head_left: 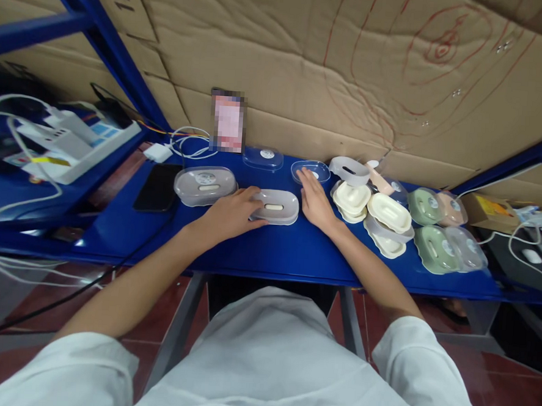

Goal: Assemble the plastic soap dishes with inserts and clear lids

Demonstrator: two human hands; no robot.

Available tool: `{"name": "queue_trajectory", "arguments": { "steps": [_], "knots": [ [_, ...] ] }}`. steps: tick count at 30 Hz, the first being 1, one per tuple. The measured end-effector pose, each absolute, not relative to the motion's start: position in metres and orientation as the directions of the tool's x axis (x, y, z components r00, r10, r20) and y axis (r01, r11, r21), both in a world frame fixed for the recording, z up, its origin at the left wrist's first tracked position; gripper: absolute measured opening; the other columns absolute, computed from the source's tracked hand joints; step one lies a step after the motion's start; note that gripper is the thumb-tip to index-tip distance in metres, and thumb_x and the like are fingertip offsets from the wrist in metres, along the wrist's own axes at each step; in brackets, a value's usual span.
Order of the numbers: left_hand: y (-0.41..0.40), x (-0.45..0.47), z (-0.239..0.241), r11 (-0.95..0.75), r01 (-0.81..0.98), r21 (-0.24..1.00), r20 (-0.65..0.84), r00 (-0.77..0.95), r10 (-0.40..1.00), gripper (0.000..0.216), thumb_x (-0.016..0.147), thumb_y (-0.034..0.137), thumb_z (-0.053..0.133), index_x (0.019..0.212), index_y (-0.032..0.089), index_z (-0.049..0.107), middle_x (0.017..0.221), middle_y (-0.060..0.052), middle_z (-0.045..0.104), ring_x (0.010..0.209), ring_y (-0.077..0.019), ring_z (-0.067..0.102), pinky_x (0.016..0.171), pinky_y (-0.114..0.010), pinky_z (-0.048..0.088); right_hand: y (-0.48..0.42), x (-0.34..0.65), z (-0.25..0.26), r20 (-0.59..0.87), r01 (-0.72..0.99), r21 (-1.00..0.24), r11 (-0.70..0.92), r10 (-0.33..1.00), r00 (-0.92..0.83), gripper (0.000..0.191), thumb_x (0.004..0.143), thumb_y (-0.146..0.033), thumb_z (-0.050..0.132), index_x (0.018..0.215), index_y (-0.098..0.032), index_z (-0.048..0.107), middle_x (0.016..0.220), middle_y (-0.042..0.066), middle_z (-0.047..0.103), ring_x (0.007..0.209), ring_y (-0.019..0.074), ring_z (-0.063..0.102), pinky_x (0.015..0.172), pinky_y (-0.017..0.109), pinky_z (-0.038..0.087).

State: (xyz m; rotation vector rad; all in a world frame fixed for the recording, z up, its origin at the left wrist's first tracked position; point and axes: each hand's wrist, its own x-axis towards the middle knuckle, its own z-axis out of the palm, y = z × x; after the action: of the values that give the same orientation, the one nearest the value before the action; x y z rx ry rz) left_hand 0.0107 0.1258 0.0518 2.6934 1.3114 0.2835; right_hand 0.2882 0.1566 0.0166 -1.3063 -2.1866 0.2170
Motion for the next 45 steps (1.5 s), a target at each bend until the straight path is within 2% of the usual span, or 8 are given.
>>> {"name": "queue_trajectory", "arguments": {
  "steps": [4, 7, 12, 15, 20, 25, 35, 45],
  "knots": [
    [0.119, 0.007, 0.056, -0.573, 0.805, 0.156, 0.080, 0.568, 0.819, 0.035, 0.100, 0.046, 0.066, 0.123, 0.022, 0.077, 0.151, -0.016, 0.057, 0.126, -0.0383, 0.068, 0.103, -0.052, 0.062, 0.172, 0.288, 0.018, 0.302, 0.834, -0.413, 0.366, 0.919, -0.254, 0.040, 0.106, -0.020, 0.049, 0.142, -0.011, 0.065, 0.137, 0.023, 0.069, 0.139, 0.0370, 0.061, 0.125, 0.066, 0.040],
    [0.103, 0.006, 0.041, -0.537, 0.817, 0.209, 0.179, 0.508, 0.843, 0.033, 0.102, 0.044, 0.065, 0.124, 0.021, 0.073, 0.154, -0.016, 0.055, 0.135, -0.0378, 0.063, 0.112, -0.053, 0.058, 0.165, 0.287, 0.022, 0.396, 0.688, -0.598, 0.411, 0.898, -0.193, 0.026, 0.110, -0.036, 0.053, 0.123, -0.021, 0.070, 0.120, 0.013, 0.073, 0.119, 0.0289, 0.070, 0.113, 0.053, 0.054],
    [0.079, 0.015, 0.010, -0.449, 0.798, 0.402, 0.393, 0.293, 0.872, 0.056, 0.100, 0.049, 0.072, 0.145, 0.021, 0.057, 0.147, -0.018, 0.058, 0.139, -0.0383, 0.059, 0.112, -0.054, 0.057, 0.139, 0.275, 0.028, 0.353, -0.007, -0.935, 0.353, 0.932, -0.088, 0.055, 0.100, -0.066, 0.066, 0.143, -0.037, 0.048, 0.103, -0.002, 0.069, 0.092, 0.0180, 0.074, 0.094, 0.040, 0.064],
    [0.075, 0.018, 0.001, -0.474, 0.755, 0.453, 0.457, 0.260, 0.851, 0.079, 0.097, 0.049, 0.077, 0.162, 0.022, 0.042, 0.156, -0.021, 0.049, 0.138, -0.0381, 0.060, 0.113, -0.055, 0.056, 0.127, 0.271, 0.028, 0.278, 0.001, -0.959, 0.282, 0.946, -0.167, 0.060, 0.104, -0.064, 0.060, 0.156, -0.041, 0.041, 0.092, -0.005, 0.066, 0.082, 0.0173, 0.072, 0.086, 0.038, 0.065],
    [0.078, 0.014, -0.006, -0.517, 0.748, 0.416, 0.469, 0.311, 0.827, 0.068, 0.100, 0.042, 0.075, 0.160, 0.028, 0.049, 0.169, -0.019, 0.042, 0.144, -0.0400, 0.055, 0.120, -0.059, 0.049, 0.120, 0.281, 0.035, 0.364, 0.676, -0.554, 0.487, 0.871, -0.329, 0.048, 0.108, -0.055, 0.056, 0.140, -0.024, 0.071, 0.105, 0.009, 0.073, 0.099, 0.0267, 0.070, 0.098, 0.047, 0.058],
    [0.081, 0.010, -0.013, -0.515, 0.722, 0.463, 0.460, 0.301, 0.835, 0.073, 0.100, 0.045, 0.075, 0.163, 0.027, 0.043, 0.162, -0.018, 0.053, 0.149, -0.0380, 0.053, 0.124, -0.059, 0.045, 0.117, 0.282, 0.036, 0.343, 0.631, -0.168, 0.757, 0.645, -0.683, 0.062, 0.108, -0.055, 0.058, 0.164, -0.028, 0.051, 0.171, 0.014, 0.044, 0.158, 0.0355, 0.040, 0.125, 0.056, 0.040],
    [0.084, 0.006, -0.013, -0.483, 0.679, 0.553, 0.408, 0.284, 0.867, 0.084, 0.094, 0.048, 0.081, 0.166, 0.032, 0.040, 0.158, -0.015, 0.055, 0.148, -0.0357, 0.052, 0.125, -0.059, 0.043, 0.117, 0.279, 0.033, 0.387, 0.670, -0.111, 0.734, 0.653, -0.652, 0.061, 0.105, -0.059, 0.061, 0.153, -0.023, 0.064, 0.133, 0.019, 0.066, 0.138, 0.0382, 0.056, 0.116, 0.060, 0.047],
    [0.082, 0.008, -0.014, -0.493, 0.670, 0.555, 0.403, 0.302, 0.864, 0.080, 0.097, 0.054, 0.077, 0.166, 0.031, 0.043, 0.165, -0.016, 0.047, 0.153, -0.0361, 0.049, 0.126, -0.059, 0.043, 0.115, 0.284, 0.024, 0.281, 0.610, -0.140, 0.780, 0.622, -0.731, 0.066, 0.109, -0.053, 0.058, 0.168, -0.026, 0.044, 0.174, 0.015, 0.042, 0.165, 0.0349, 0.034, 0.128, 0.057, 0.044]
  ]
}}
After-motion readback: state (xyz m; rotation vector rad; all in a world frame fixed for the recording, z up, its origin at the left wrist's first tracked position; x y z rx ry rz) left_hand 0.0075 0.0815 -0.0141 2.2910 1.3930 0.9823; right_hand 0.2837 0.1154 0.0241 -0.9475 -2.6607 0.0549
